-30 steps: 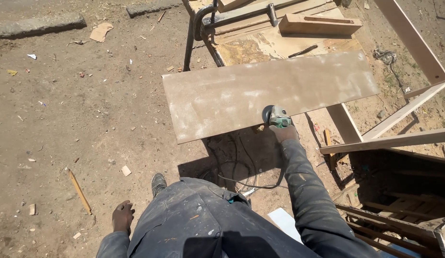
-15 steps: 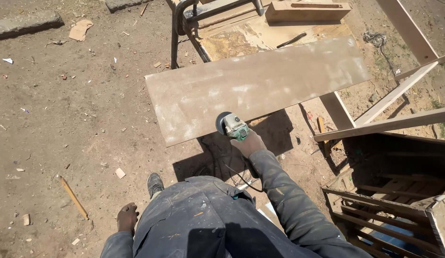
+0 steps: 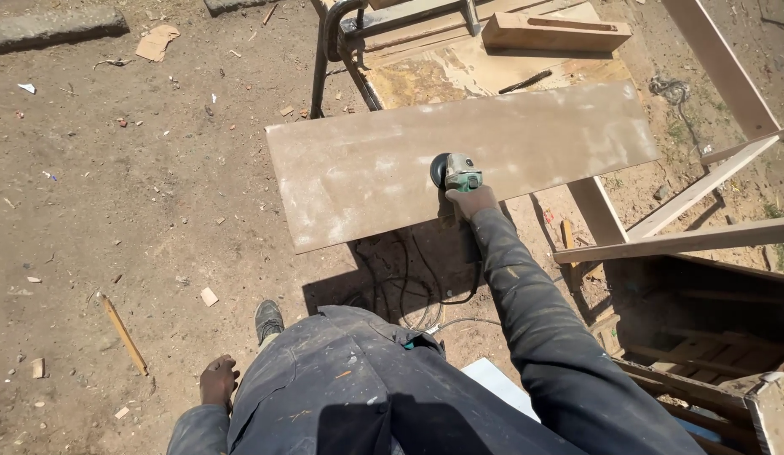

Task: Sanding the surface of a large wooden board using an electric angle grinder with a sanding attachment.

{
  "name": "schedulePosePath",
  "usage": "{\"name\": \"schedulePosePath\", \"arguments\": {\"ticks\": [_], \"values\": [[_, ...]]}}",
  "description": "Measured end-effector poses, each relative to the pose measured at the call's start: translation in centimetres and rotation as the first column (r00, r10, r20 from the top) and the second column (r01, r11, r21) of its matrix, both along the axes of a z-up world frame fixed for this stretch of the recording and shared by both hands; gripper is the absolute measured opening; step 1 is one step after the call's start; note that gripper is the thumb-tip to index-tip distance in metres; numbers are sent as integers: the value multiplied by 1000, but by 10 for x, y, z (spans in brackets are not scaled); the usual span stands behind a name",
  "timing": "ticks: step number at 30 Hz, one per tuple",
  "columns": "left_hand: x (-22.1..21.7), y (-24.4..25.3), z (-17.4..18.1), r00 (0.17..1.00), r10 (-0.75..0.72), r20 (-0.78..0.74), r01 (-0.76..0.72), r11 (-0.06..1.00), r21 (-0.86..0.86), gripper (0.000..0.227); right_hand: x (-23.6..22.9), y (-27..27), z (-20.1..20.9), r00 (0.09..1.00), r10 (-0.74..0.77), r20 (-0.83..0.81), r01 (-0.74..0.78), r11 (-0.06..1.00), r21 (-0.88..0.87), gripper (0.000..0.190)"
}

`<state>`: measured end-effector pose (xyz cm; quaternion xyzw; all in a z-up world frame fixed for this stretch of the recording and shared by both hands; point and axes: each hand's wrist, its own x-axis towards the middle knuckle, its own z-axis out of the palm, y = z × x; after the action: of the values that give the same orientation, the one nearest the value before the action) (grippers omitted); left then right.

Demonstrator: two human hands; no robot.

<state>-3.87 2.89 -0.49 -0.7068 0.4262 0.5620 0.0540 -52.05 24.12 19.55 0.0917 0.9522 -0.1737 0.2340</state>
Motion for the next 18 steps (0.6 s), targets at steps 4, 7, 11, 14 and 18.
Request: {"name": "schedulePosePath", "arguments": {"ticks": [4, 7, 11, 14, 18], "values": [[-1, 0, 18, 1000, 12, 4, -12, 999, -32, 25, 4, -26, 2, 990, 129, 53, -128, 992, -17, 43], [-2, -1, 31, 998, 58, -14, -58, 997, -43, 27, -24, -15, -9, 992, 119, 27, -119, 993, -28, 50], [9, 5, 34, 985, 173, -24, -174, 984, -39, 34, -60, 13, -17, 1000, -15, -2, 15, 999, -33, 61], [30, 9, -4, 983, 183, -11, -183, 983, -8, 34, -70, 13, -19, 999, -33, 2, 33, 999, 28, 65], [29, 10, -1, 988, 78, 134, -87, 994, 61, 33, -30, -25, -4, 1000, 17, 0, -17, 1000, -21, 58]]}}
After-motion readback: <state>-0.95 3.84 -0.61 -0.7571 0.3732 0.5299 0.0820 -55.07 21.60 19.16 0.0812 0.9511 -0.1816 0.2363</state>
